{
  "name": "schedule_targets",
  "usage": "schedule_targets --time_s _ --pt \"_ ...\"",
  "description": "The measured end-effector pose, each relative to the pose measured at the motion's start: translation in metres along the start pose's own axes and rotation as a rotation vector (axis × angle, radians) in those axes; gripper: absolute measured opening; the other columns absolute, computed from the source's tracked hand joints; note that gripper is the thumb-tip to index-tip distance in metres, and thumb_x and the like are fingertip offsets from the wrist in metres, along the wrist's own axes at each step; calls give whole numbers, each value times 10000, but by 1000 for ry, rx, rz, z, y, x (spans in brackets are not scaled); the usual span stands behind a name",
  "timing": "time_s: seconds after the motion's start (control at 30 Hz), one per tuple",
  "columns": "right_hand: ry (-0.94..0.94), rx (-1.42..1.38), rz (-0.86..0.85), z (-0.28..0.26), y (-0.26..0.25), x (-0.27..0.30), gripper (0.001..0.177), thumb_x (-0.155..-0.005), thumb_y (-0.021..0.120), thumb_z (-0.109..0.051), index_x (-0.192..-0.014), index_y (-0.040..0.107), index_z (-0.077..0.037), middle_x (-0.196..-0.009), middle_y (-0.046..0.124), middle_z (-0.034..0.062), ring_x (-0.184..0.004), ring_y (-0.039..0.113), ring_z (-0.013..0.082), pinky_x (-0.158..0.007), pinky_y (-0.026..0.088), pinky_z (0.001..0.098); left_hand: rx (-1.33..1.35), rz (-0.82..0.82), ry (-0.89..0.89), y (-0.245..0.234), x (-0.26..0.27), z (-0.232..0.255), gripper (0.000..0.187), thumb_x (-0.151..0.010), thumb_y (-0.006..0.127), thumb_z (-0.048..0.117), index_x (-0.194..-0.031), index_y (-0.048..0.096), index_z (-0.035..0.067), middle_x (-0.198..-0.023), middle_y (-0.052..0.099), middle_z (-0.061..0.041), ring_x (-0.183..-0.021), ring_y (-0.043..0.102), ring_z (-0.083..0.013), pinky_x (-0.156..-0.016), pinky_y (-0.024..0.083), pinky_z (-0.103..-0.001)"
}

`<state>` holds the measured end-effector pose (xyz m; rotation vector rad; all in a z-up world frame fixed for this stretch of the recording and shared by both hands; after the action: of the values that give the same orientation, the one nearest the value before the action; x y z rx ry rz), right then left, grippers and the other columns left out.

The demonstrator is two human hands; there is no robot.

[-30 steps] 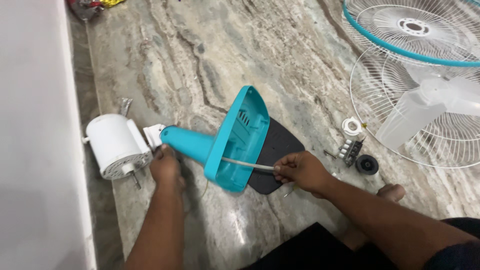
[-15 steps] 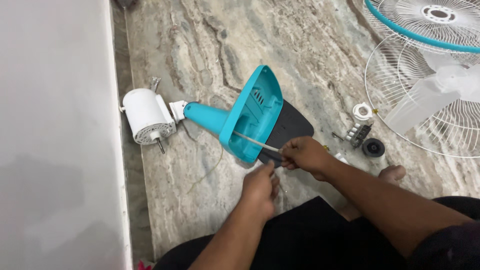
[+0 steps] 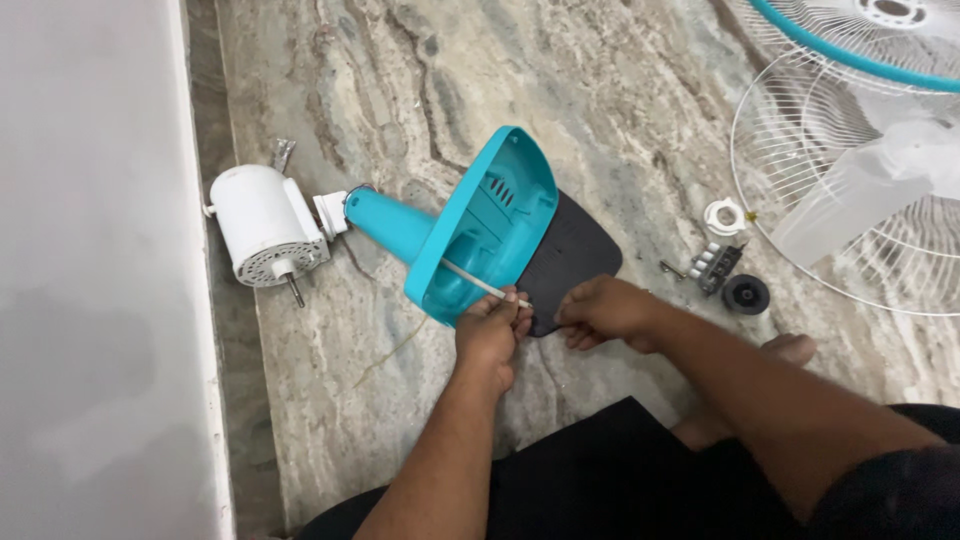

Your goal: The person connects a white power cord to a white fan motor and then to a teal fan housing. They route the cord through the housing and align the motor with the housing, preparing to assemble the fan components.

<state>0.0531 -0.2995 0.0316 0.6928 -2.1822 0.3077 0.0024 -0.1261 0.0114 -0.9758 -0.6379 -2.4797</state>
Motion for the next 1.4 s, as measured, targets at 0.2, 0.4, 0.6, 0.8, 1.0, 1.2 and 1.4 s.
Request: schedule_targets --time_s 0.2,0.4,0.6,0.8,1.0,1.2,1.4 --pt "28 119 -21 -7 -18 2 219 -909 669 -196 -942 737 9 -834 741 126 -769 747 214 -713 613 339 -5 8 25 0 0 5 243 -983 636 128 -1197 655 15 -1032 723 -80 -808 665 -137 -709 557 -258" --pt "-65 52 37 -20 3 13 331 -964 652 -353 -991 710 -28 -831 709 67 -722 706 176 -659 586 321 -51 9 46 5 10 12 263 -973 641 116 -1213 652 10 -1027 716 -78 -824 671 -135 -718 552 -260" --pt "-209 347 184 -37 28 25 263 -903 742 -295 -926 767 -34 -744 750 79 -636 688 148 -617 557 314 -78 -14 7 9 21 19 335 -914 697 61 -1240 639 16 -1023 727 -71 -849 684 -135 -743 556 -261" --pt "-404 539 364 -50 29 29 235 -859 761 -293 -949 766 -76 -741 760 61 -652 729 172 -628 557 330 -111 3 -19 9 27 21 325 -897 741 93 -1209 710 7 -1007 757 -67 -837 683 -121 -733 513 -266" --pt "-424 531 410 -45 28 22 218 -865 694 -270 -882 789 -75 -755 759 107 -660 731 202 -631 560 353 -71 18 1 7 19 15 302 -913 731 96 -1196 691 -1 -974 745 -63 -805 671 -120 -686 507 -263" --pt "-235 290 160 -26 29 8 296 -926 614 -248 -820 779 -26 -669 712 88 -559 642 171 -562 534 330 -37 67 70 4 8 12 256 -915 710 40 -1162 674 -18 -951 743 -76 -776 670 -122 -673 529 -251" --pt "-273 330 77 -23 21 0 276 -923 610 -235 -816 754 -25 -645 651 57 -544 619 142 -539 527 313 12 96 55 0 3 10 249 -925 700 50 -1162 672 -21 -945 740 -70 -763 653 -123 -666 516 -254"
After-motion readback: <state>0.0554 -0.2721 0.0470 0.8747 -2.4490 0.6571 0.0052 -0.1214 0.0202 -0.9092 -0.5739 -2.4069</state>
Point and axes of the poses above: each hand's wrist, its own x-axis away from the middle knuckle, its own y-axis out of the palm, z = x × y, the point moved 7 cm from there along -x, towards the middle knuckle
